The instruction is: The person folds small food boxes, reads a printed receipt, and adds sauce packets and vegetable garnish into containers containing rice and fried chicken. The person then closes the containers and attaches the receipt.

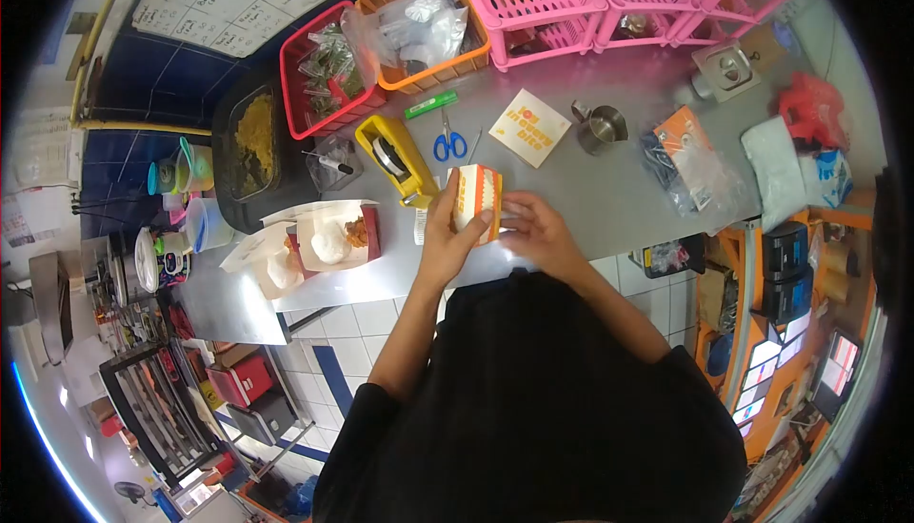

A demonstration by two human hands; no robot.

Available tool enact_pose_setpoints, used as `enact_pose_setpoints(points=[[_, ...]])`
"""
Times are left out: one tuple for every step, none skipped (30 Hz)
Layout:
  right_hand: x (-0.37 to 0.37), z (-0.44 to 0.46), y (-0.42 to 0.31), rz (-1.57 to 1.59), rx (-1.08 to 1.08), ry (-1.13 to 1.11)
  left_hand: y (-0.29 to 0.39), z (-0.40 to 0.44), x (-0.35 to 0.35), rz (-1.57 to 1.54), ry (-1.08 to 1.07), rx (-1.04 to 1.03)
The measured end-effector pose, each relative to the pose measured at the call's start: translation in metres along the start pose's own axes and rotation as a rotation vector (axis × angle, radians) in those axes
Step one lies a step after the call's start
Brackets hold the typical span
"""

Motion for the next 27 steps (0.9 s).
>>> enact_pose_setpoints(points=[[0.009, -0.002, 0.000, 0.360, -0.167, 0.011, 0.010, -0.003, 0.008, 0.147, -0.063, -0.047], [0.020, -0.001, -0.001, 0.454, -0.311, 0.116, 0.020, -0.005, 0.013, 0.215, -0.094, -0.066], [0.027, 0.001, -0.004, 0.448, -0.318, 0.118, 0.030, -0.007, 0.019, 0.282, -0.124, -0.087], [0.032, 0.005, -0.006, 0.468, -0.396, 0.082, 0.045, -0.010, 0.019, 0.474, -0.197, -0.225], [0.033, 0.007, -0.007, 0.488, -0.475, 0.044, 0.062, -0.012, 0.019, 0.558, -0.277, -0.291], [0.026, 0.009, -0.018, 0.397, -0.525, 0.040, 0.079, -0.015, 0.020, 0.635, -0.353, -0.363], [0.024, 0.011, -0.017, 0.390, -0.530, 0.033, 0.080, -0.015, 0.019, 0.631, -0.341, -0.361], [0.020, 0.013, -0.014, 0.194, -0.493, -0.074, 0.083, -0.016, 0.016, 0.667, -0.371, -0.441], [0.015, 0.015, -0.012, 0.001, -0.452, -0.181, 0.081, -0.018, 0.015, 0.675, -0.341, -0.485], [0.014, 0.016, -0.017, 0.110, -0.498, -0.115, 0.079, -0.020, 0.014, 0.684, -0.310, -0.528], [0.012, 0.015, -0.018, 0.102, -0.502, -0.131, 0.077, -0.022, 0.013, 0.694, -0.277, -0.571], [0.014, 0.014, -0.020, 0.166, -0.455, 0.012, 0.065, -0.022, 0.018, 0.583, -0.019, -0.522], [0.016, 0.014, -0.021, 0.233, -0.408, 0.153, 0.048, -0.024, 0.024, 0.470, 0.237, -0.469], [0.015, 0.011, -0.020, 0.230, -0.415, 0.128, 0.024, -0.025, 0.027, 0.361, 0.483, -0.349], [0.020, 0.009, -0.022, 0.200, -0.328, 0.184, 0.009, -0.022, 0.026, 0.368, 0.506, -0.345], [0.024, 0.009, -0.023, 0.170, -0.241, 0.243, -0.016, -0.018, 0.031, 0.021, 0.607, 0.002], [0.024, 0.011, -0.021, 0.167, -0.251, 0.227, -0.041, -0.018, 0.030, -0.338, 0.682, 0.349], [0.026, 0.009, -0.019, 0.211, -0.250, 0.281, -0.055, -0.017, 0.031, -0.343, 0.697, 0.357], [0.029, 0.005, -0.018, 0.251, -0.249, 0.343, -0.062, -0.017, 0.032, -0.234, 0.732, 0.329], [0.025, 0.004, -0.014, 0.292, -0.200, 0.400, -0.068, -0.016, 0.028, -0.130, 0.756, 0.298], [0.026, 0.005, -0.013, 0.274, -0.192, 0.404, -0.062, -0.018, 0.021, -0.149, 0.749, 0.296], [0.024, 0.006, -0.012, 0.395, -0.218, 0.388, -0.046, -0.023, 0.010, -0.218, 0.496, 0.258], [0.021, 0.009, -0.010, 0.422, -0.225, 0.397, -0.029, -0.029, 0.000, -0.278, 0.245, 0.215], [0.015, 0.011, -0.010, 0.449, -0.232, 0.407, 0.001, -0.032, -0.007, -0.203, 0.143, 0.143], [0.010, 0.014, -0.011, 0.476, -0.239, 0.416, 0.039, -0.034, -0.012, -0.123, 0.047, 0.073], [-0.001, 0.017, -0.019, 0.487, -0.203, 0.450, 0.071, -0.037, -0.009, -0.223, -0.077, 0.209], [-0.007, 0.018, -0.023, 0.498, -0.169, 0.484, 0.067, -0.035, -0.013, -0.225, -0.069, 0.210]])
Point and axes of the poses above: each hand's wrist, its own z-axis towards the middle knuckle, its own x-axis out of the back of the hand, y = z × x, the point moved 3 cm from there along z, towards the middle knuckle, and after that the axes turned 7 degrees about z, right-handed, at the moved point
